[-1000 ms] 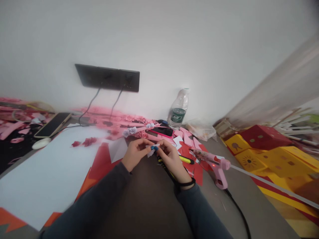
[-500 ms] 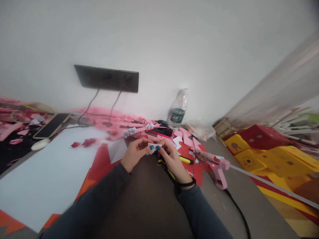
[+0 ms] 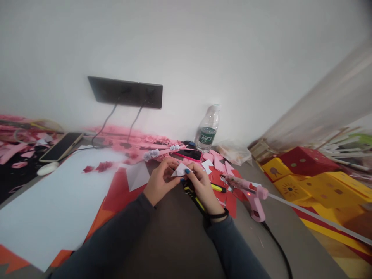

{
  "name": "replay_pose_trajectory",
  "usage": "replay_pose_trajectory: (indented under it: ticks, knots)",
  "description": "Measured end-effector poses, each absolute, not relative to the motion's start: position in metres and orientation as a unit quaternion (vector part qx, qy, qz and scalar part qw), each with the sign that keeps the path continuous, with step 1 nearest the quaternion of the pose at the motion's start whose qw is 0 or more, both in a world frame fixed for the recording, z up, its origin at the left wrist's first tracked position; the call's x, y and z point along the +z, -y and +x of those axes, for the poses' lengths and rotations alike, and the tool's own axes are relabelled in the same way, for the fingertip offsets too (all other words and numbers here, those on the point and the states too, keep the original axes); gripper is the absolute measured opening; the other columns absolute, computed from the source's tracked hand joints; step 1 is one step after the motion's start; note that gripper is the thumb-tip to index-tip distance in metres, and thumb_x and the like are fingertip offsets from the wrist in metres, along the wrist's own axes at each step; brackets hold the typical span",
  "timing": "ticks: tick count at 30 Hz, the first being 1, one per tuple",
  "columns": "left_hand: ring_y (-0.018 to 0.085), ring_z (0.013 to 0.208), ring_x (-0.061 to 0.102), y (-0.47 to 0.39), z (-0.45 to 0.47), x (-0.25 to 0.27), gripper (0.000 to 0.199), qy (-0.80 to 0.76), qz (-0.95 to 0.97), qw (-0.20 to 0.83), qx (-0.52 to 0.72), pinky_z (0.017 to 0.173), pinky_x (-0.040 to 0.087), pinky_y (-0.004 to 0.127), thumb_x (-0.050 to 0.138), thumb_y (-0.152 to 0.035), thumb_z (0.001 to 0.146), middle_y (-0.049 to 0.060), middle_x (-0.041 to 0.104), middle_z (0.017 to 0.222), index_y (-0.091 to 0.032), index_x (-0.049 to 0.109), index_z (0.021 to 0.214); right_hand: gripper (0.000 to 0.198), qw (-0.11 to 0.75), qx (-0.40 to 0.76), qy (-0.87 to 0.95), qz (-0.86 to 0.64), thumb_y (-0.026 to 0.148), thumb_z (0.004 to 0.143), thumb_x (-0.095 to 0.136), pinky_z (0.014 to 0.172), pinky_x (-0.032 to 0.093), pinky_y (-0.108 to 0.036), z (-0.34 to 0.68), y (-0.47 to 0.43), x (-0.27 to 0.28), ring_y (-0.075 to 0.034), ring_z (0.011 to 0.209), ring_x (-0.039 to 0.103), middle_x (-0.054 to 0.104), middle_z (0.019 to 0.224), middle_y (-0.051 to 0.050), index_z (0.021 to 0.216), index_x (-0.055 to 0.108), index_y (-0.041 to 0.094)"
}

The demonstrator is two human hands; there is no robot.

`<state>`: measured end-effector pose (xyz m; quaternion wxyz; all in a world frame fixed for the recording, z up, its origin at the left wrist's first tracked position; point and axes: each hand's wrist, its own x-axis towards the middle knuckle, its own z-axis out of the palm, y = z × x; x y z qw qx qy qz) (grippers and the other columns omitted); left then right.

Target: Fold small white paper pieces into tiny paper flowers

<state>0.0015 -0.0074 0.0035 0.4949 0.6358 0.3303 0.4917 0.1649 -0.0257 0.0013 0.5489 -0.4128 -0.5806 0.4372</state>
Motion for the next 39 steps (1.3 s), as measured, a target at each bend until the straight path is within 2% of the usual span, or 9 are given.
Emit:
replay_pose_trajectory:
  ticks: [2,4,7,12,18,21,25,33,39]
  knots:
    - [0.015,0.082,0.064,0.0076,0.001,0.0035,0.015,-0.336,0.655,0.452,0.504,0.069,0.053,0.022,0.066,-0.016,0.08,0.003,0.064,0.092,-0.019,0.059,0.094,0.032,0.536,0.451,0.586,-0.407,0.05,0.089,0.062,0.06,0.039,-0.026,0.1648,0.0259,0.0013,-0.015,0.063,0.051,0.055,0.069,0.001,0.077,0.057,0.021]
    - [0.015,0.08,0.065,0.0067,-0.0005,0.0045,0.007,-0.338,0.667,0.429,0.507,0.071,0.053,0.023,0.063,-0.016,0.082,0.004,0.064,0.091,-0.018,0.061,0.088,0.031,0.523,0.458,0.599,-0.398,0.049,0.088,0.063,0.061,0.039,-0.026,0.1643,0.0266,0.0019,-0.015,0.064,0.051,0.056,0.07,0.001,0.078,0.056,0.02]
    - [0.016,0.081,0.065,0.0051,-0.003,0.0063,0.007,-0.333,0.683,0.404,0.509,0.072,0.054,0.024,0.063,-0.015,0.082,0.005,0.065,0.091,-0.018,0.064,0.088,0.031,0.513,0.456,0.616,-0.386,0.047,0.089,0.062,0.06,0.038,-0.025,0.1635,0.0274,0.0026,-0.014,0.063,0.049,0.055,0.069,0.001,0.076,0.054,0.021]
    - [0.017,0.085,0.066,0.0044,-0.0038,0.0071,0.006,-0.31,0.71,0.351,0.525,0.073,0.055,0.025,0.064,-0.014,0.083,0.005,0.068,0.085,-0.018,0.068,0.081,0.029,0.525,0.453,0.608,-0.386,0.049,0.087,0.064,0.061,0.039,-0.026,0.1631,0.027,0.0016,-0.014,0.066,0.049,0.054,0.075,0.001,0.085,0.056,0.021]
    - [0.018,0.085,0.071,0.005,-0.0027,0.004,0.02,-0.339,0.659,0.421,0.523,0.074,0.058,0.025,0.07,-0.02,0.08,0.007,0.074,0.098,-0.018,0.07,0.1,0.032,0.513,0.456,0.613,-0.391,0.049,0.09,0.06,0.059,0.037,-0.026,0.164,0.0275,0.001,-0.015,0.063,0.047,0.052,0.069,0.002,0.077,0.053,0.021]
    - [0.018,0.079,0.071,0.0045,-0.0022,0.0037,0.014,-0.347,0.639,0.449,0.519,0.072,0.059,0.026,0.071,-0.023,0.08,0.006,0.075,0.088,-0.017,0.073,0.092,0.03,0.517,0.448,0.612,-0.396,0.049,0.089,0.061,0.059,0.036,-0.026,0.1636,0.0281,0.0003,-0.014,0.064,0.047,0.051,0.07,0.002,0.08,0.053,0.021]
    - [0.019,0.08,0.072,0.0051,-0.0016,0.0059,0.01,-0.344,0.619,0.464,0.532,0.074,0.059,0.026,0.074,-0.023,0.076,0.005,0.076,0.084,-0.017,0.076,0.084,0.031,0.523,0.439,0.601,-0.416,0.051,0.087,0.063,0.06,0.037,-0.026,0.1635,0.0276,-0.0016,-0.015,0.066,0.047,0.052,0.073,0.001,0.084,0.056,0.021]
    - [0.017,0.078,0.069,0.0075,0.0004,0.006,0.024,-0.343,0.595,0.51,0.517,0.071,0.059,0.026,0.075,-0.022,0.074,0.007,0.076,0.094,-0.017,0.075,0.097,0.034,0.541,0.421,0.597,-0.416,0.053,0.088,0.061,0.056,0.034,-0.026,0.1635,0.026,-0.002,-0.014,0.061,0.042,0.046,0.068,0.002,0.077,0.053,0.021]
    - [0.015,0.067,0.065,0.0065,0.0023,0.0073,0.018,-0.354,0.576,0.525,0.516,0.065,0.057,0.026,0.078,-0.024,0.071,0.004,0.072,0.075,-0.015,0.075,0.087,0.034,0.544,0.416,0.6,-0.414,0.052,0.088,0.061,0.056,0.034,-0.026,0.1632,0.0265,-0.0011,-0.015,0.061,0.043,0.049,0.068,0.002,0.077,0.054,0.021]
